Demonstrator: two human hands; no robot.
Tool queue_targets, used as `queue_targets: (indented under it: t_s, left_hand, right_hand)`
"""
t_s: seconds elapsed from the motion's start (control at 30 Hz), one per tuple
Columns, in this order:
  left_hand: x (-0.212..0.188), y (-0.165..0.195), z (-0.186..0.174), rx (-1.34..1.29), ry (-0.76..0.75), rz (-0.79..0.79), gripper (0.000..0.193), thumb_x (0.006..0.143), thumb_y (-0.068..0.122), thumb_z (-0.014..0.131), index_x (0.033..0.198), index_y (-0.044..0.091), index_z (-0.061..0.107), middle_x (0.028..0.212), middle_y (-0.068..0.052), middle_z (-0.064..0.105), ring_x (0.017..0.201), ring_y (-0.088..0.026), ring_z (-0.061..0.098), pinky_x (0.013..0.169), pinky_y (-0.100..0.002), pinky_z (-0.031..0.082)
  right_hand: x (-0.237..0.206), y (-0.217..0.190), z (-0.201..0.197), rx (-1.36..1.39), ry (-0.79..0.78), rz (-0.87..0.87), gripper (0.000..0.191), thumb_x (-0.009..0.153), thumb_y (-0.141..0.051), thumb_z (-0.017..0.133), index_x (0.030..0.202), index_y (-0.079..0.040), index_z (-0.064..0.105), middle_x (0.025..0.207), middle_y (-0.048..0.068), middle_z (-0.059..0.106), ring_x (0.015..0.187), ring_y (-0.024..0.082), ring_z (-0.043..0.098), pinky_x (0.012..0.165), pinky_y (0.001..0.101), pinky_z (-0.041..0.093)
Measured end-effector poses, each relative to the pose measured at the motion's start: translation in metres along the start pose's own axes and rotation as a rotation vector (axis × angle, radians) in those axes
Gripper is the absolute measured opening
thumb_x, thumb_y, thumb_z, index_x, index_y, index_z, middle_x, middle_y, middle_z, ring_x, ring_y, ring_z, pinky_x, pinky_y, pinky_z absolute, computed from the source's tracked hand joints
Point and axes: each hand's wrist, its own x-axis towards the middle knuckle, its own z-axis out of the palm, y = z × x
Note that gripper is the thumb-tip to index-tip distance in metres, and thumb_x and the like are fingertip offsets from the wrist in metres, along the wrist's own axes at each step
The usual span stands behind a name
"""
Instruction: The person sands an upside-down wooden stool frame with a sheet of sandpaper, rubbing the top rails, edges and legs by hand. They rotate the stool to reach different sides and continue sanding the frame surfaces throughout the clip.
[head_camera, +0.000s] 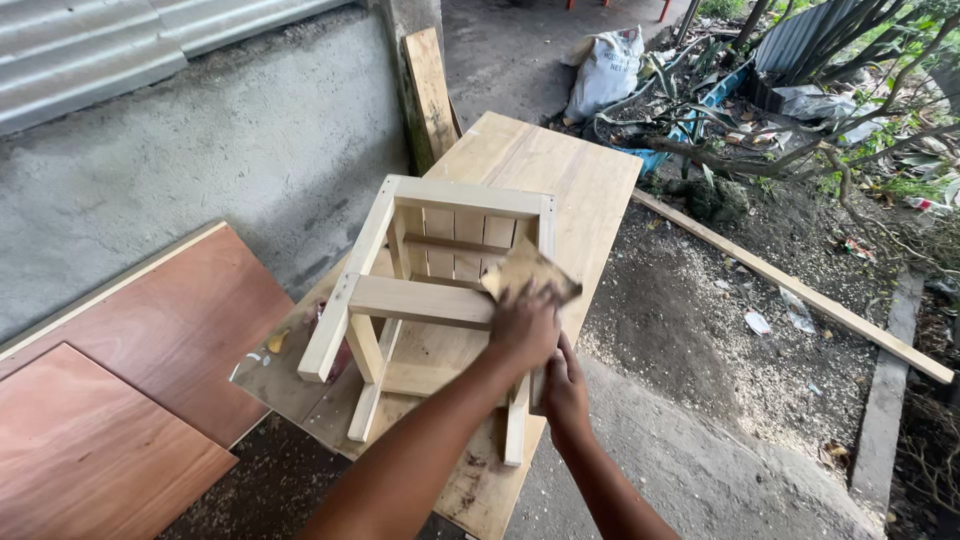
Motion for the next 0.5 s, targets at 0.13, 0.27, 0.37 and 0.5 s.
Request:
queue_targets:
  t_s: [0.13,0.27,0.37,0.5]
  left_hand:
    - [-0.059,-0.005,0.016,-0.087,-0.047,0.04,0.053,0.1,0.032,0.042,0.149,0.013,0.048,0.155,-0.007,0.048,0.146,-0.027,0.038,0.12,-0.058,0.02]
    - [-0.004,-0.017,0.017,-0.144,-0.078,-0.067,0.05,0.102,0.033,0.041,0.146,0.015,0.054,0.152,-0.007,0.052,0.147,-0.024,0.042,0.122,-0.057,0.024]
    - [0.03,-0.021,0.011,-0.216,-0.067,-0.113,0.047,0.103,0.035,0.041,0.141,0.014,0.059,0.154,-0.008,0.051,0.146,-0.025,0.044,0.118,-0.053,0.031]
    - [-0.022,-0.011,0.005,-0.141,-0.007,0.045,0.048,0.104,0.034,0.041,0.142,0.012,0.059,0.147,-0.008,0.058,0.143,-0.026,0.047,0.122,-0.054,0.025]
  right_hand:
    - [-0.005,-0.009,0.004,0.051,0.047,0.097,0.051,0.11,-0.023,0.035,0.157,-0.009,0.048,0.126,0.03,0.064,0.093,0.027,0.056,0.077,0.0401,0.046]
    - [-0.007,-0.01,0.003,-0.026,0.073,-0.057,0.048,0.107,-0.021,0.035,0.152,-0.005,0.045,0.144,0.014,0.059,0.11,0.017,0.063,0.092,0.0308,0.052]
    - [-0.01,-0.009,0.004,-0.029,0.071,-0.194,0.048,0.109,-0.018,0.034,0.153,0.0,0.04,0.151,0.018,0.054,0.13,0.019,0.057,0.107,0.0305,0.044]
    - [-0.012,-0.014,0.008,0.027,0.089,-0.032,0.051,0.108,-0.017,0.033,0.156,-0.001,0.04,0.15,0.023,0.053,0.133,0.035,0.051,0.108,0.0442,0.04]
